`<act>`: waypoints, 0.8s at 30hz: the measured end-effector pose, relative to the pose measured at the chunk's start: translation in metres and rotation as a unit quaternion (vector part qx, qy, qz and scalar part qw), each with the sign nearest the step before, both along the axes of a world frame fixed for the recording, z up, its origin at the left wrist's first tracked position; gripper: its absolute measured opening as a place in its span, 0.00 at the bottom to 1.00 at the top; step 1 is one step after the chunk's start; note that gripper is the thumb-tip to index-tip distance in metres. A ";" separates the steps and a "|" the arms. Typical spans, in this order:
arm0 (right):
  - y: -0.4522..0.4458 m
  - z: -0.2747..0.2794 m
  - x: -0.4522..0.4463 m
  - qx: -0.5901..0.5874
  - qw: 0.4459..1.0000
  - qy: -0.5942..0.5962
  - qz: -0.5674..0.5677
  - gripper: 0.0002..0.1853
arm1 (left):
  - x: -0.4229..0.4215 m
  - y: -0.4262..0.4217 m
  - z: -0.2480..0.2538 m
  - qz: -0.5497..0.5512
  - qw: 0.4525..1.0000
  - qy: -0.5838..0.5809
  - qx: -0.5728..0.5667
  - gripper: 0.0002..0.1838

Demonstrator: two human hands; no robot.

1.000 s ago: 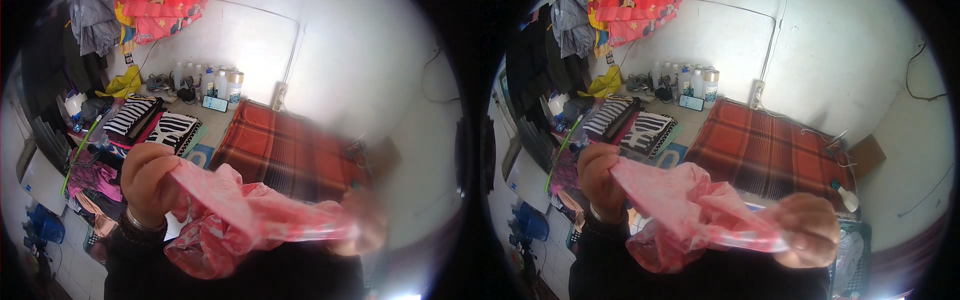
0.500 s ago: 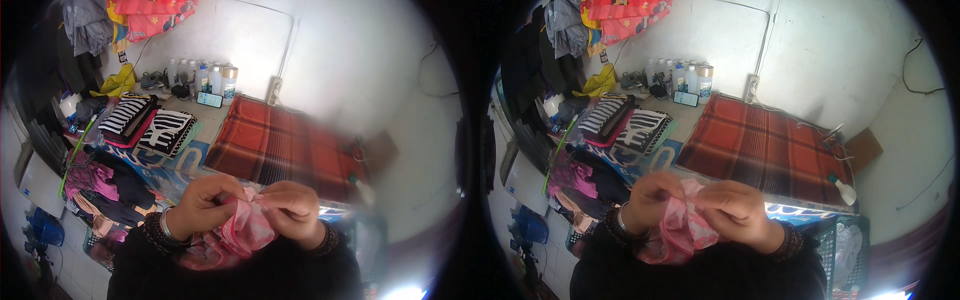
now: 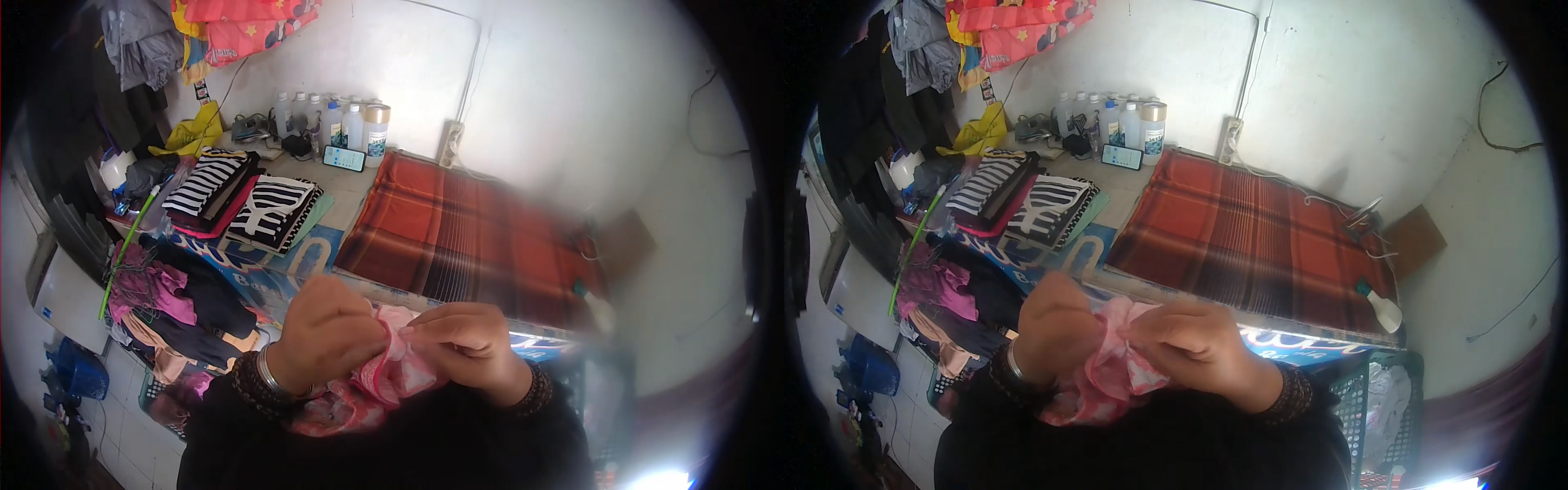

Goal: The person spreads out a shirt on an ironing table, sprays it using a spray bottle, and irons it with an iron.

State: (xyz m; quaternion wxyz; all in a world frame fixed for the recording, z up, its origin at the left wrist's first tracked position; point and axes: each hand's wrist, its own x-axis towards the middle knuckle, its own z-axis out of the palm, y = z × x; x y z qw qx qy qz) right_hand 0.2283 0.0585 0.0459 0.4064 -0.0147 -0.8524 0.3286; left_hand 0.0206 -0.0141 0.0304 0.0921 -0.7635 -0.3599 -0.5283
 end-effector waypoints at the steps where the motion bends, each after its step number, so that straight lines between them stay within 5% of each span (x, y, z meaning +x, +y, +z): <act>1: 0.000 -0.001 0.000 -0.004 1.000 -0.001 0.000 0.09 | 0.002 -0.005 0.006 -0.013 1.000 0.021 0.006 0.09; 6: -0.004 -0.002 0.001 0.005 0.999 -0.039 0.005 0.06 | 0.003 -0.010 0.007 -0.041 0.998 0.034 -0.033 0.10; 11: -0.013 -0.001 -0.001 -0.038 0.992 -0.111 0.046 0.09 | -0.009 -0.009 0.004 -0.208 0.931 -0.048 -0.295 0.09; 15: -0.018 0.000 -0.001 -0.132 0.973 -0.187 0.022 0.12 | -0.012 -0.008 -0.009 -0.231 0.906 -0.071 -0.347 0.08; 17: -0.016 -0.003 -0.003 -0.054 0.986 -0.157 0.017 0.14 | -0.011 -0.008 -0.016 -0.298 0.808 -0.193 -0.470 0.05; 24: -0.012 -0.013 -0.003 0.101 0.988 -0.104 -0.050 0.15 | -0.003 -0.003 -0.031 -0.314 0.751 -0.290 -0.503 0.06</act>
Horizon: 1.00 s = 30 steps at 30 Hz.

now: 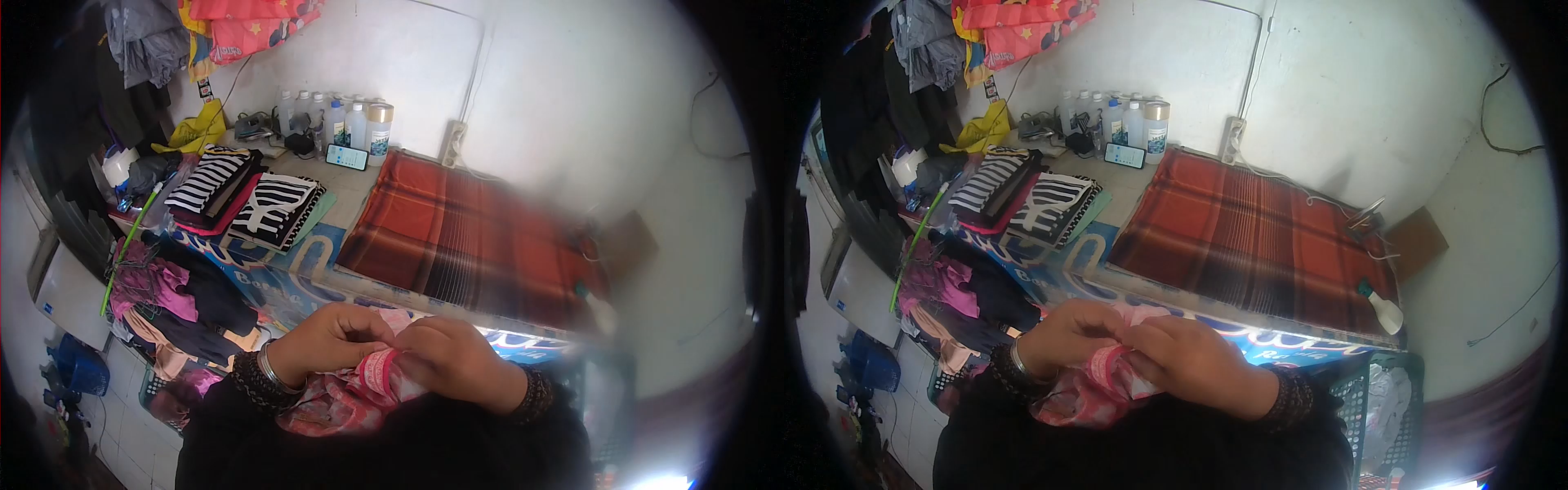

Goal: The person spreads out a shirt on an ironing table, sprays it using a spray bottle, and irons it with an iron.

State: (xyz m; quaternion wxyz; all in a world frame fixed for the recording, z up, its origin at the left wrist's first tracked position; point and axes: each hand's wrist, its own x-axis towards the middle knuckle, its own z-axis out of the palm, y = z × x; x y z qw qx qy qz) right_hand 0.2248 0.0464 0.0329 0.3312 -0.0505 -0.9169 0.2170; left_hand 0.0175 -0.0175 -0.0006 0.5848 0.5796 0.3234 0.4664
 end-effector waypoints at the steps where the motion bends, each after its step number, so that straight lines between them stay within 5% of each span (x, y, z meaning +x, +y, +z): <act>1: -0.002 0.001 0.000 0.038 0.999 -0.011 -0.014 0.15 | -0.001 0.000 -0.001 -0.006 1.000 0.017 -0.016 0.08; 9: 0.009 -0.022 -0.005 0.150 0.980 0.098 -0.090 0.16 | 0.025 -0.005 -0.007 0.046 0.996 -0.068 -0.045 0.12; 12: 0.010 -0.023 0.000 0.089 0.987 0.072 -0.112 0.17 | 0.030 -0.009 -0.008 0.150 0.983 0.016 0.105 0.13; 14: 0.011 -0.021 0.001 0.098 0.983 0.122 -0.100 0.17 | 0.023 -0.009 -0.001 0.200 0.930 0.202 0.234 0.14; 18: 0.009 -0.001 0.008 0.119 0.989 0.089 -0.020 0.15 | 0.017 0.016 -0.002 0.173 0.881 0.230 0.375 0.13; 19: 0.009 0.001 0.010 0.122 0.988 0.090 -0.023 0.15 | 0.017 0.016 -0.002 0.170 0.881 0.229 0.378 0.13; 21: 0.008 0.007 0.014 0.093 0.995 0.041 -0.012 0.15 | 0.013 0.010 -0.001 -0.003 0.959 0.180 0.220 0.14; 22: 0.008 0.011 0.016 0.097 0.994 0.044 -0.017 0.15 | 0.011 0.004 0.002 0.019 0.972 0.178 0.150 0.12; 27: 0.021 0.017 0.039 0.006 0.989 -0.081 -0.125 0.14 | -0.016 -0.011 0.039 0.142 0.901 0.279 0.299 0.07; 30: 0.023 0.016 0.052 0.007 0.988 -0.048 -0.146 0.15 | -0.022 -0.024 0.054 0.170 0.870 0.338 0.317 0.10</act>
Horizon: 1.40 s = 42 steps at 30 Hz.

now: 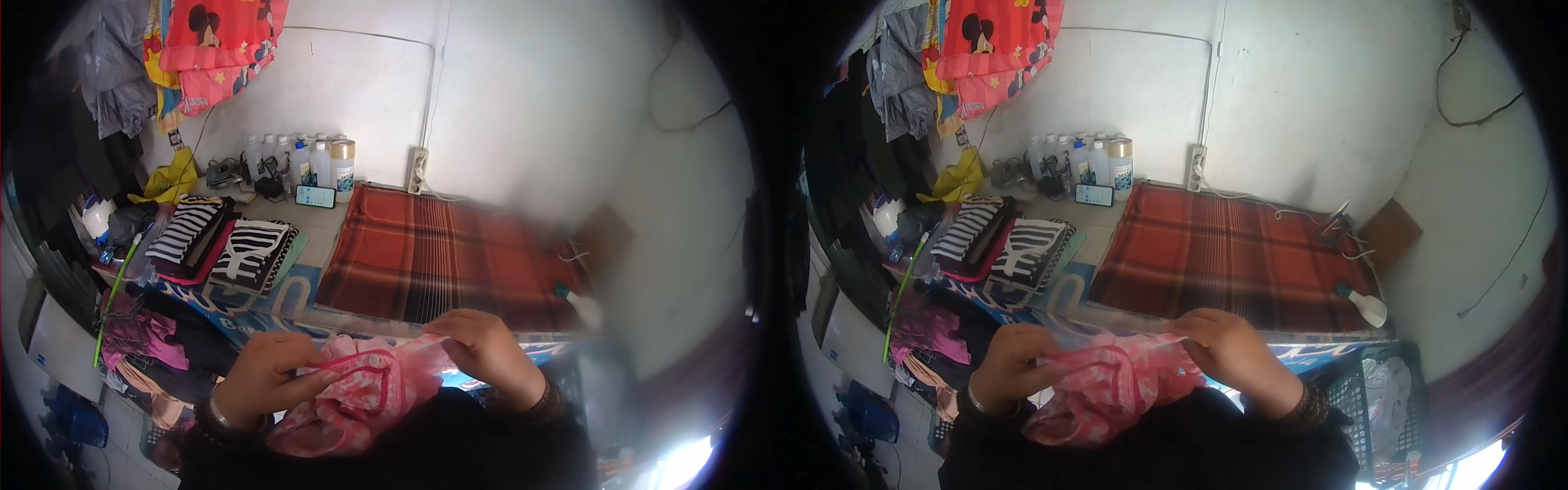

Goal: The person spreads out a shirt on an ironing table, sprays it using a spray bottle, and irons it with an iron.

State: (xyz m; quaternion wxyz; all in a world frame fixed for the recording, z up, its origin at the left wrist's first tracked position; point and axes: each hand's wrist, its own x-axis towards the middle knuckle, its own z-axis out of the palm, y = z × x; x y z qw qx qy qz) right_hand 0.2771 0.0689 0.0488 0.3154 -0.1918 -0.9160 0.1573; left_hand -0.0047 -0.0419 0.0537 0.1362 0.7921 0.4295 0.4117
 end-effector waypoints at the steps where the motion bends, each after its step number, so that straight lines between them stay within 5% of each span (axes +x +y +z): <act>1: -0.001 0.003 0.004 0.000 1.000 0.011 -0.010 0.16 | -0.004 -0.002 0.001 -0.001 1.000 0.001 0.003 0.10; 4: -0.002 0.007 0.015 0.045 0.997 0.030 -0.051 0.14 | -0.014 -0.013 0.011 0.018 0.991 0.030 -0.131 0.08; 8: -0.006 0.015 0.021 0.124 0.982 0.053 -0.129 0.11 | -0.020 -0.024 0.019 0.027 0.986 0.074 -0.145 0.08; 11: -0.010 0.018 0.021 0.165 0.975 0.055 -0.136 0.13 | -0.020 -0.030 0.023 0.039 0.989 0.125 -0.067 0.08; 14: -0.013 0.024 0.018 0.316 0.930 0.139 -0.128 0.19 | -0.020 -0.032 0.024 0.213 0.945 0.225 0.106 0.07; 18: -0.039 0.042 0.015 0.338 0.909 0.211 -0.120 0.19 | -0.025 -0.031 0.039 0.339 0.864 0.284 0.240 0.08; 25: -0.043 0.052 0.011 0.297 0.900 0.318 0.025 0.17 | -0.024 -0.010 0.050 0.356 0.823 0.224 0.382 0.07; 28: -0.032 0.069 -0.009 0.260 0.912 0.277 0.155 0.20 | -0.021 0.000 0.042 0.267 0.817 0.086 0.504 0.06; 30: -0.031 0.070 -0.034 0.215 0.909 0.257 0.247 0.18 | 0.000 0.010 0.041 -0.037 0.914 -0.120 0.386 0.06; 33: -0.033 0.059 -0.059 0.193 0.907 0.261 0.269 0.12 | 0.026 0.017 0.039 -0.075 0.935 -0.074 0.338 0.07; 35: -0.042 0.058 -0.057 0.081 0.951 0.216 0.207 0.13 | 0.036 0.023 0.031 -0.131 0.948 -0.163 0.238 0.06; 39: -0.035 0.048 -0.052 0.022 0.952 0.208 0.225 0.14 | 0.040 0.026 0.012 -0.157 0.946 -0.251 0.133 0.05; 42: -0.036 0.041 -0.049 -0.008 0.946 0.241 0.216 0.14 | 0.032 0.027 0.015 -0.170 0.956 -0.209 0.120 0.05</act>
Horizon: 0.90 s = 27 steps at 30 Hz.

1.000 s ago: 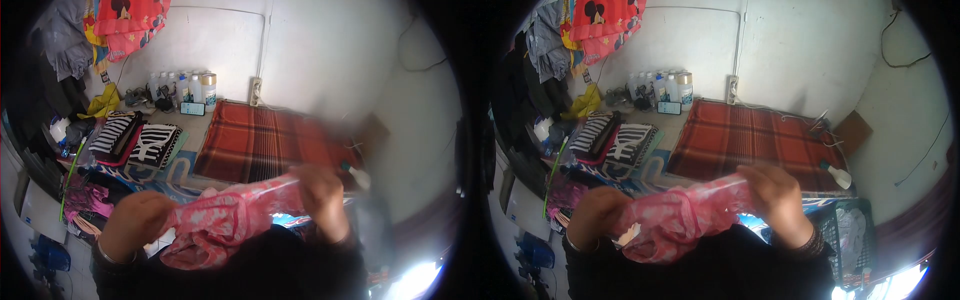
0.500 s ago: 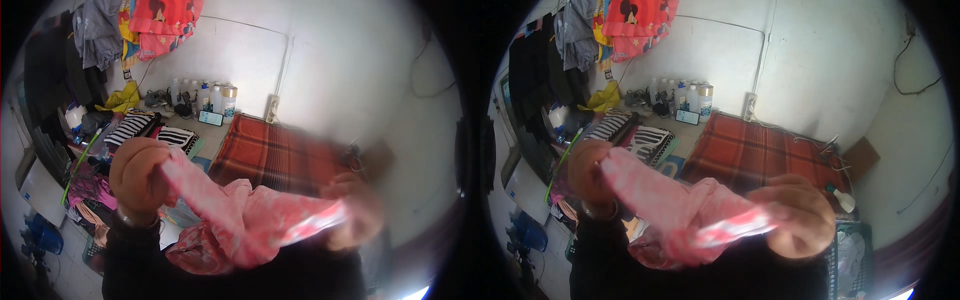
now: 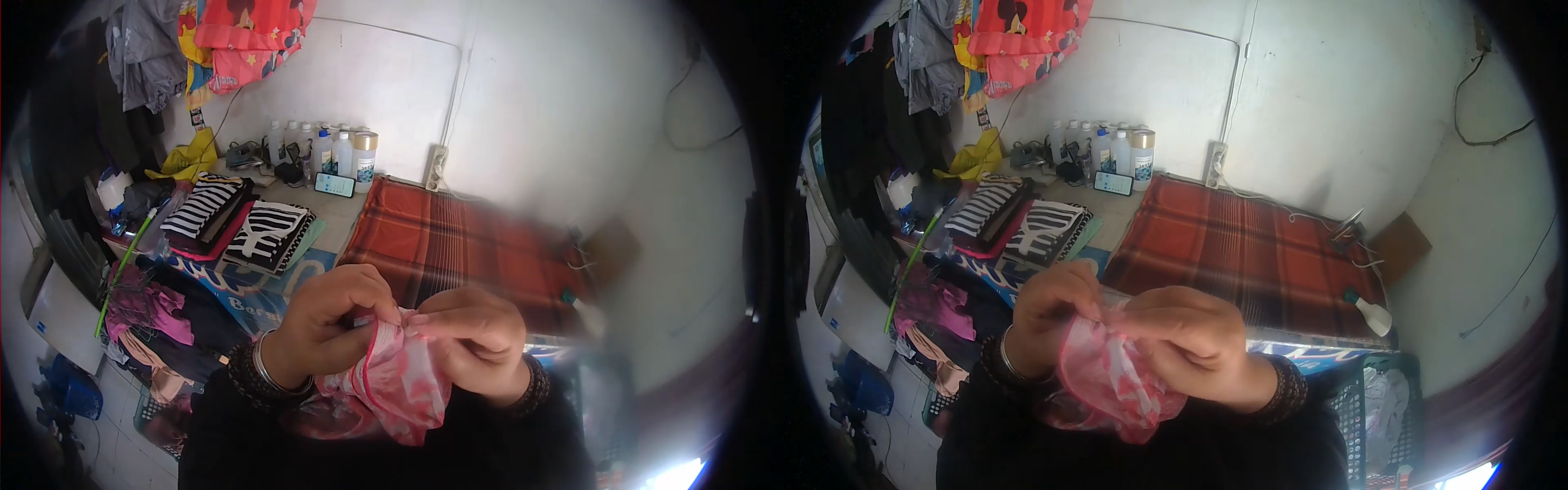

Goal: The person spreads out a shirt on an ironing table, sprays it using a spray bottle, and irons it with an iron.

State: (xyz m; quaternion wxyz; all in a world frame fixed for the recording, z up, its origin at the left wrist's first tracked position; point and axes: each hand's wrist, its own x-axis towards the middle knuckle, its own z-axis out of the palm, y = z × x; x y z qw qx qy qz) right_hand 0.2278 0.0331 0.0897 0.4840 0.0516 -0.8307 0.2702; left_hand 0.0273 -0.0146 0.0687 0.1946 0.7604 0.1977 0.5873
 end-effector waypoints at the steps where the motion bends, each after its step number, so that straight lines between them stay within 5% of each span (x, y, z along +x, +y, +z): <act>1: 0.000 -0.003 0.001 -0.002 1.000 0.001 -0.001 0.14 | 0.002 -0.001 0.000 -0.001 1.000 0.001 -0.002 0.05; 7: 0.002 -0.006 0.008 -0.031 0.999 -0.010 0.017 0.15 | 0.005 0.002 -0.003 0.015 0.999 0.029 -0.023 0.06; 13: 0.002 -0.008 0.009 -0.034 0.997 -0.068 0.025 0.14 | -0.006 0.015 -0.009 -0.120 0.970 -0.005 -0.212 0.08; 15: 0.006 -0.012 0.007 -0.038 0.997 -0.070 -0.005 0.12 | -0.006 0.019 -0.012 0.122 0.992 -0.001 0.008 0.08; 18: 0.008 -0.021 0.008 -0.111 0.989 -0.094 -0.011 0.11 | -0.012 0.007 0.001 0.215 0.948 0.167 0.165 0.08; 22: 0.012 -0.025 0.004 -0.094 0.990 -0.101 -0.001 0.09 | -0.015 0.009 -0.004 0.179 0.949 0.210 0.154 0.08; 27: 0.012 -0.031 -0.001 -0.048 0.993 -0.104 -0.022 0.10 | -0.019 0.011 -0.021 0.092 0.988 0.127 0.016 0.10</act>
